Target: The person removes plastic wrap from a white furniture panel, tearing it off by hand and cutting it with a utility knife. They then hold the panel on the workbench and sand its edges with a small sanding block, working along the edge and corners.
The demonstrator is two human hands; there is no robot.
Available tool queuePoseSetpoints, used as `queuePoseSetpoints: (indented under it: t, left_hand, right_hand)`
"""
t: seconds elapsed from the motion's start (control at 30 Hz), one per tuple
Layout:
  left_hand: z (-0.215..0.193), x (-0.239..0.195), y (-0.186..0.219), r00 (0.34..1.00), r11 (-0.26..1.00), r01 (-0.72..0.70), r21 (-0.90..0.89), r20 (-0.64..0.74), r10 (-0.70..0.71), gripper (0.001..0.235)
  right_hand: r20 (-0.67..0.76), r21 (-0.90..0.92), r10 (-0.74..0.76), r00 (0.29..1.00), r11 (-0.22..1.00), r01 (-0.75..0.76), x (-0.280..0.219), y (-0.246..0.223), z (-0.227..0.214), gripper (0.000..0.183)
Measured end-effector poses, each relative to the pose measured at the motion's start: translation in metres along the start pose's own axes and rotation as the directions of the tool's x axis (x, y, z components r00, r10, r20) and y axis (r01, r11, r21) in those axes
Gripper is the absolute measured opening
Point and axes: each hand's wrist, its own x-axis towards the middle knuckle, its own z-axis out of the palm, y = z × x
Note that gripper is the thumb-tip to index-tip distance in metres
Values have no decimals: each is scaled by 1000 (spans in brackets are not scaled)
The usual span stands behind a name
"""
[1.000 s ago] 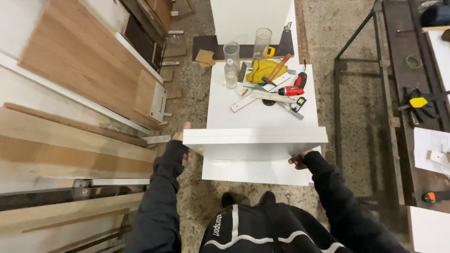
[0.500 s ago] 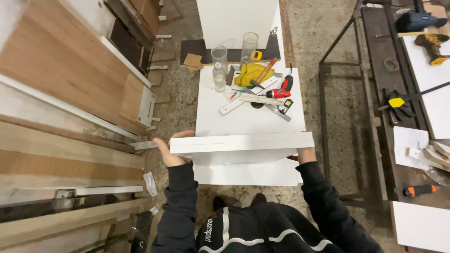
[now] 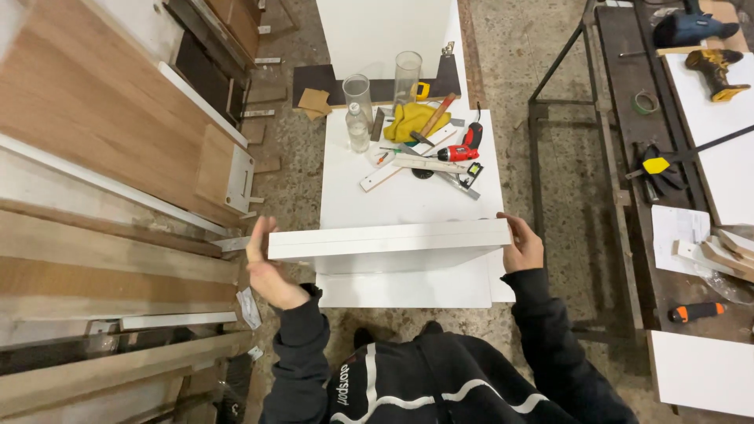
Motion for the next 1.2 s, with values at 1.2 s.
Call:
queuePoseSetpoints:
  t: [1.2]
  left_hand:
    - [0,24,-5,1000,997,27,75,5,-27,25]
  right_hand:
    - [-59,-151,-717,694,694,704,-37,-177,-48,37]
